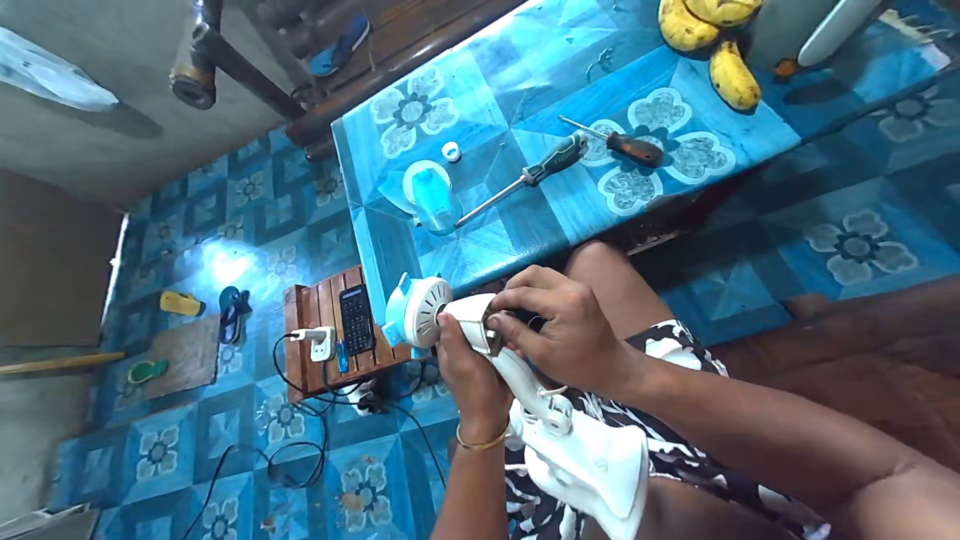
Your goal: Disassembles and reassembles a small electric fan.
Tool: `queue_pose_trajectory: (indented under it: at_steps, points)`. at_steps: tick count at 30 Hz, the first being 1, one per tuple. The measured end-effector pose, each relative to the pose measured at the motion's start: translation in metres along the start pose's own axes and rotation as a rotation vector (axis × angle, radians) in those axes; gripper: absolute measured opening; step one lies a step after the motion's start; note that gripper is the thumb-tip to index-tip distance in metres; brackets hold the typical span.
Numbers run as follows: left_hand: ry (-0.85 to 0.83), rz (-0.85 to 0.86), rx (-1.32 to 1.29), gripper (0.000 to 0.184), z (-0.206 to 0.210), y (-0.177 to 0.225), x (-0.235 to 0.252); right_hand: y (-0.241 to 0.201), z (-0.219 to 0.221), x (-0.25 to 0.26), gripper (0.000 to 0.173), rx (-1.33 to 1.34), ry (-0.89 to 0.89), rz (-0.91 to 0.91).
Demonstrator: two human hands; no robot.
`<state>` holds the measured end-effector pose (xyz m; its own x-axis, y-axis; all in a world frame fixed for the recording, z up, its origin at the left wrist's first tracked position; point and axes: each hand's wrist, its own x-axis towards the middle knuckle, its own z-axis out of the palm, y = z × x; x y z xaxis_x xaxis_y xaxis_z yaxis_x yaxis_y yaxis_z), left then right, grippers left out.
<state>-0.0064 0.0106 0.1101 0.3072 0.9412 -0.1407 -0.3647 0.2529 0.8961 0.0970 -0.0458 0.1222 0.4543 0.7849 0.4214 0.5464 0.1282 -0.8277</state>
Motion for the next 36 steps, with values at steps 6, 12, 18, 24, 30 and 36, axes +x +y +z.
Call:
queue_pose_trajectory:
  at_steps: [6, 12, 18, 24, 30, 36]
  points:
    - [0.068, 0.121, 0.072, 0.054, 0.004, -0.017, -0.003, 0.005, 0.003, -0.006, 0.009, 0.029, 0.027, 0.076]
    - [0.042, 0.088, 0.084, 0.055, 0.007, -0.026, 0.001, 0.013, -0.002, -0.002, 0.005, 0.224, -0.024, 0.28]
    - [0.051, 0.04, 0.092, 0.055, 0.013, -0.03, 0.007, 0.018, -0.005, 0.01, 0.006, 0.287, -0.069, 0.441]
    - [0.084, -0.08, 0.045, 0.057, 0.012, -0.029, 0.016, 0.022, -0.008, 0.019, 0.006, 0.387, -0.139, 0.586]
    - [0.107, -0.278, -0.041, 0.064, -0.007, -0.027, 0.033, 0.089, -0.027, 0.056, 0.012, -0.087, -0.047, 0.215]
    - [0.049, -0.307, -0.078, 0.064, -0.02, -0.034, 0.045, 0.169, -0.044, 0.1, 0.018, -0.517, -0.23, 0.301]
